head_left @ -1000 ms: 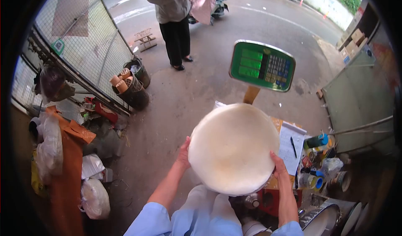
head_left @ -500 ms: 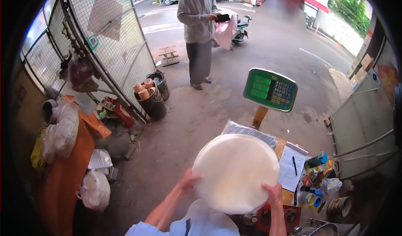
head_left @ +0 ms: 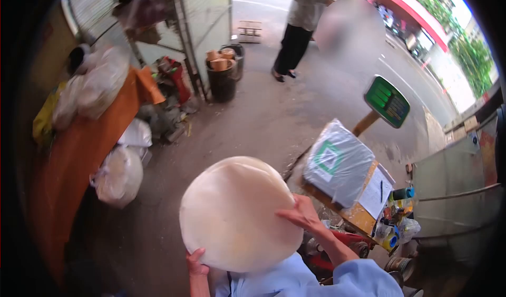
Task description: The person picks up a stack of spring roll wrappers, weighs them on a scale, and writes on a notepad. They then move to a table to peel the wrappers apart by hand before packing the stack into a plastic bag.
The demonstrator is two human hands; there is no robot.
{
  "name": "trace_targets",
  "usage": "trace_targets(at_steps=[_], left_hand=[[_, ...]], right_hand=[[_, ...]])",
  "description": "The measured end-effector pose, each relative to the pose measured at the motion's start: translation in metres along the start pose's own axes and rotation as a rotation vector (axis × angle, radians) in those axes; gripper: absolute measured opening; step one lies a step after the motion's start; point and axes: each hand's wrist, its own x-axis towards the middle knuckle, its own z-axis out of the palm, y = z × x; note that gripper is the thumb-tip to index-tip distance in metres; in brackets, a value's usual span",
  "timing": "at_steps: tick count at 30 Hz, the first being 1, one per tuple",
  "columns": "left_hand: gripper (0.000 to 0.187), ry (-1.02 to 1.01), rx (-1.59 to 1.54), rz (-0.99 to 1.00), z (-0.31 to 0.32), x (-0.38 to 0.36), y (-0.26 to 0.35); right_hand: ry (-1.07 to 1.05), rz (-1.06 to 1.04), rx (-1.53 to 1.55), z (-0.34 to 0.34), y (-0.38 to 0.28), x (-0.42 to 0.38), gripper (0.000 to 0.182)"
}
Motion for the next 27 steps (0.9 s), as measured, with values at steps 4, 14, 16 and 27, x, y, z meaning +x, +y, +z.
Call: trace_targets(at_steps=[4,14,16,27], left_hand=[[0.066,0.207,-0.086,0.201,-0.117,-0.036,0.066],[0.068,0.393,-0.381,0.547,-0.279,-0.15,0.217],[0.068,0.506,-0.416,0.594,-0.32,-0.161,0.237],[0.065,0.813,-0.595,0.796,-0.524,-0.197,0.37]], right_hand=[[-0.194,-0.141,-0.078,0.132,-0.072,0.012,0.039],[-0.688,-0.314,-0.099,0.421,-0.247,-0.039,0.033],[-0.788,-0.367,-0.103,0.485,-0.276,-0.043,0.034],[-1.119,-0.617,-0.464,0.828,-0.431,-0.086,0.036]])
